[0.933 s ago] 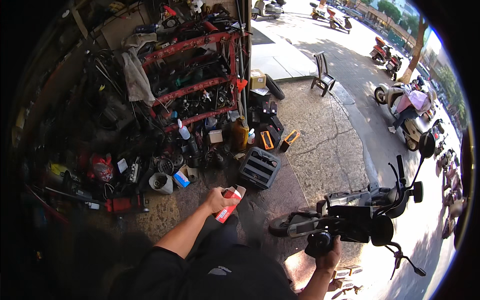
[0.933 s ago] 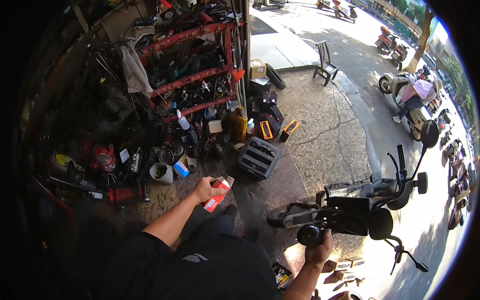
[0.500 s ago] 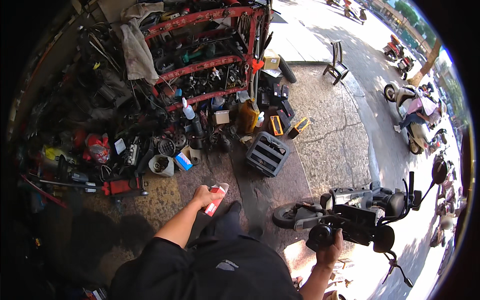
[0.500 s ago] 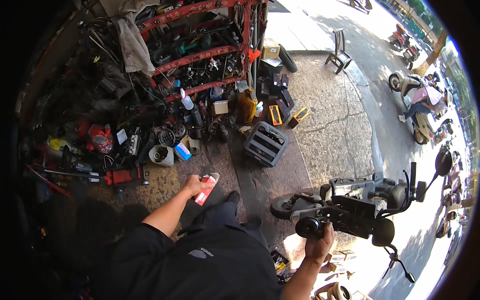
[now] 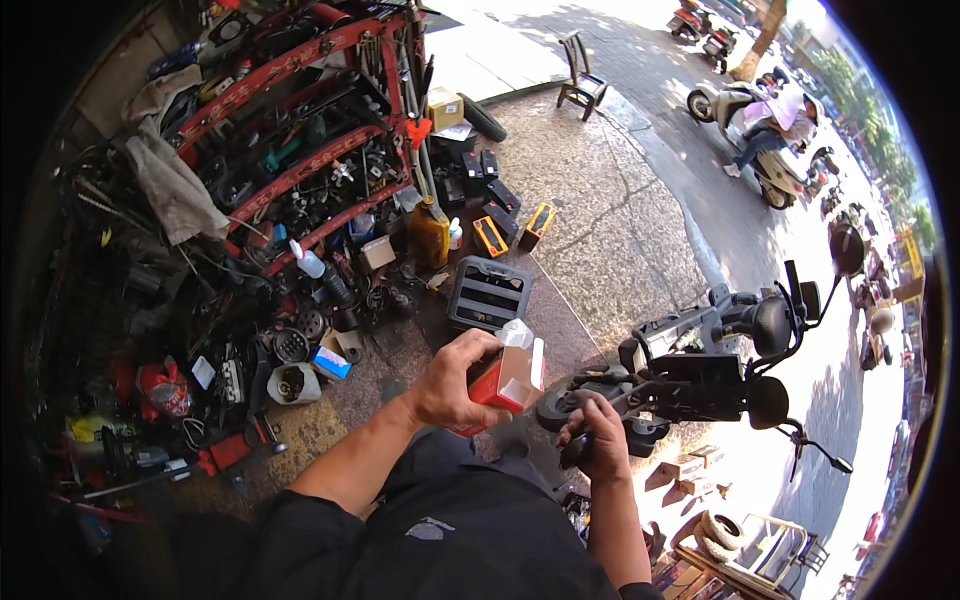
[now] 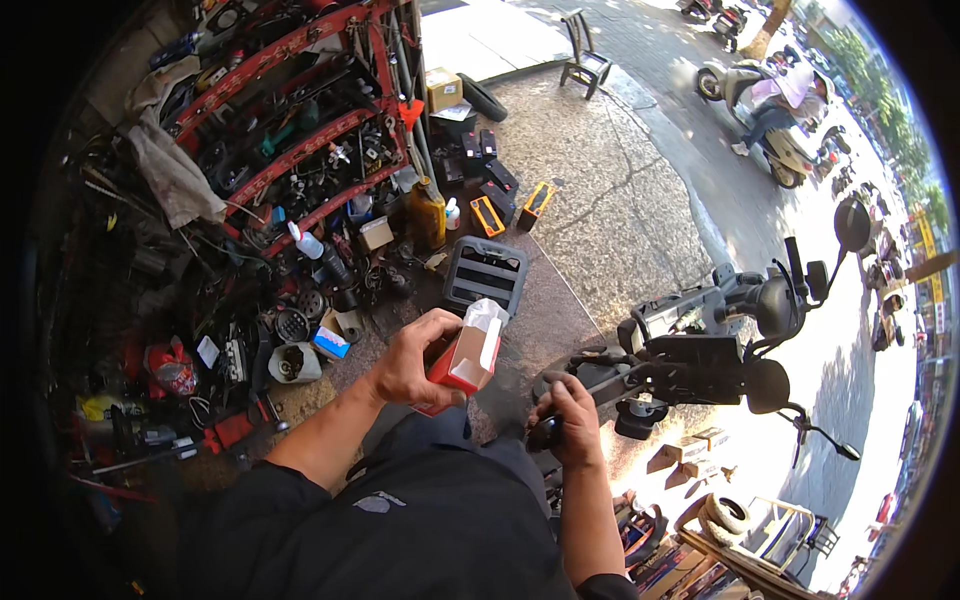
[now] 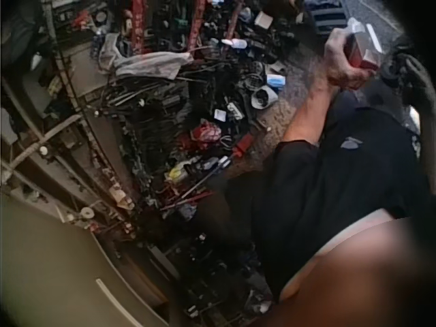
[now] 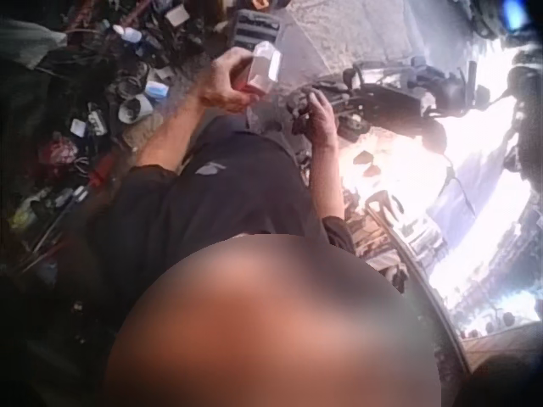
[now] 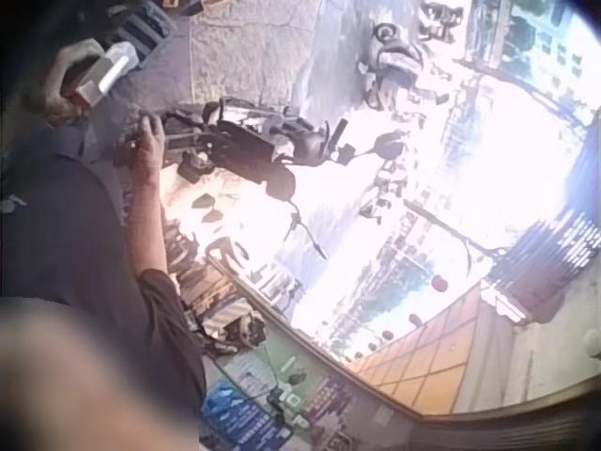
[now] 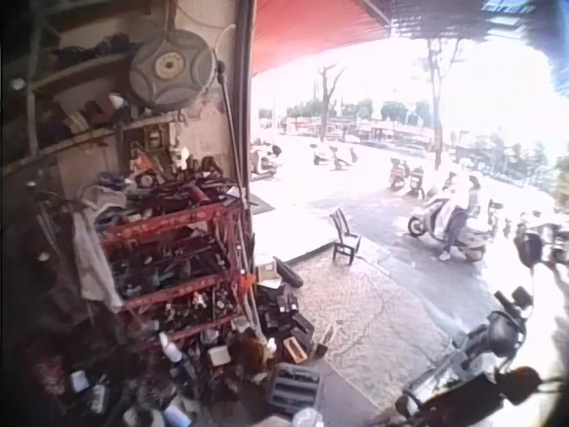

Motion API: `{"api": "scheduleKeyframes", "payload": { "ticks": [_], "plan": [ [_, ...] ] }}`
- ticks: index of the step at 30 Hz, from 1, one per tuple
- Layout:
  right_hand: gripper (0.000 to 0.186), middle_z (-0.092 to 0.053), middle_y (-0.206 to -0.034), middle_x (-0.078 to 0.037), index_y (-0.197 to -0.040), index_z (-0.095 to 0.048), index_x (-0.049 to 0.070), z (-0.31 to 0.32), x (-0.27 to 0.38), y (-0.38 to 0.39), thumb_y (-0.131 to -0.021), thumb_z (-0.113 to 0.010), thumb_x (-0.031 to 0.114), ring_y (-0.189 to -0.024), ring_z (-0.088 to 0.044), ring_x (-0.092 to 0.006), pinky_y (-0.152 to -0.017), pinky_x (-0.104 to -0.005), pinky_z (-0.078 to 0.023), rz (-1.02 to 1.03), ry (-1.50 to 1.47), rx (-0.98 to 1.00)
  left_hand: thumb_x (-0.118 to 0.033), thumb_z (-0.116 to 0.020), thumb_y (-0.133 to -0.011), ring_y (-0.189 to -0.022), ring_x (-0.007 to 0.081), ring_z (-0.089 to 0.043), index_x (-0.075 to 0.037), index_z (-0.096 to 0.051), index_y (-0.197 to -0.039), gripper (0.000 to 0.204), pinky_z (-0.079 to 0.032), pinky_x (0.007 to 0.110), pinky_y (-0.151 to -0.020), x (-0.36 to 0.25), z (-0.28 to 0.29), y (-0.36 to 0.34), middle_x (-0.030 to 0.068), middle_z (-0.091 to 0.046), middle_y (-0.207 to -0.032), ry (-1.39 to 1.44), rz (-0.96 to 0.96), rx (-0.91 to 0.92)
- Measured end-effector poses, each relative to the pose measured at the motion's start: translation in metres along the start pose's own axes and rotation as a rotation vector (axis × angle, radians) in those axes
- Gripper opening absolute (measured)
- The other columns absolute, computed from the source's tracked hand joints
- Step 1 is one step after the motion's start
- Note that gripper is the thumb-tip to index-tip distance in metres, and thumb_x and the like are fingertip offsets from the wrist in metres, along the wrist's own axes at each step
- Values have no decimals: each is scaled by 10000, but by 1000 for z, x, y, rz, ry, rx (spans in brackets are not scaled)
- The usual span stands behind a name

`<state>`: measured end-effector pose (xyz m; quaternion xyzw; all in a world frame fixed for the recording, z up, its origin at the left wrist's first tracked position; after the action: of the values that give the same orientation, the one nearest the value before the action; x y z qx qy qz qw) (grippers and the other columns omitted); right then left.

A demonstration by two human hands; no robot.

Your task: The person retrieves a small box from a shelf, opens it, and removes a component. They then work on the front fork area of a scooter, using pliers to cut and adjust wires or cables near the handlebar stem.

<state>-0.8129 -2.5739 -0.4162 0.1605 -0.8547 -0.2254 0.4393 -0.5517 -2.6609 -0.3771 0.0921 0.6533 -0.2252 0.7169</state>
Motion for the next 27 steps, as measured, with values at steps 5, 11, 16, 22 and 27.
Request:
{"api": "scheduleKeyframes", "payload": {
  "ticks": [5, 11, 16, 22, 27],
  "plan": [
    [533, -686, -935, -56, -1388, -515, -9, -37, 1, -26, -928, -724, 159, -789, -682, -159, -727, -313, -579, 41, 98, 114, -299, -949, -572, -1099, 270, -618, 29, -611, -1231, 810, -489, 367, -971, -39, -24, -10, 153, -608, -1180, 145, -91, 265],
    [340, -720, -993, -70, -1191, -669, 2, -51, 2, -25, -881, -752, 117, -825, -700, -152, -719, -293, -579, -64, 39, 336, -190, -963, -579, -1210, 212, -571, 57, -533, -1334, 903, -434, 365, -1073, -36, -33, -3, 126, -544, -1317, 463, 120, 422],
    [277, -731, -973, -52, -1125, -709, -2, -52, 18, -24, -869, -750, 98, -798, -687, -130, -727, -299, -568, -24, 141, 318, -173, -965, -581, -1203, 195, -570, 42, -516, -1358, 923, -434, 366, -1072, -31, -32, -3, 109, -555, -1304, 560, 202, 462],
    [185, -709, -822, -41, -1040, -702, -20, -38, 82, -1, -860, -679, 17, -674, -663, -113, -624, -277, -555, 128, 241, 60, -312, -951, -578, -1117, 274, -645, -21, -568, -1311, 877, -486, 392, -1039, -29, -10, -20, 145, -609, -1230, -244, 41, 150],
    [101, -710, -814, -67, -903, -712, -18, -67, 92, -2, -802, -713, -14, -735, -709, -153, -636, -300, -565, 338, 813, 170, -417, -878, -608, -1219, 373, -571, -187, -566, -1396, 878, -471, 460, -1041, -19, -23, -32, 158, -576, -1285, -593, 183, 198]
  ]
}}
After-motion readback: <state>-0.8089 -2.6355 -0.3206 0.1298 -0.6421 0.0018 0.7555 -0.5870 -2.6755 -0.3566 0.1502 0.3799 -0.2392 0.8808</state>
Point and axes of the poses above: each hand's wrist, its own y-axis away from the middle knuckle, its own z-axis out of the back of the hand, x = y × z, the point moved 4 cm from there along -y, towards the middle knuckle
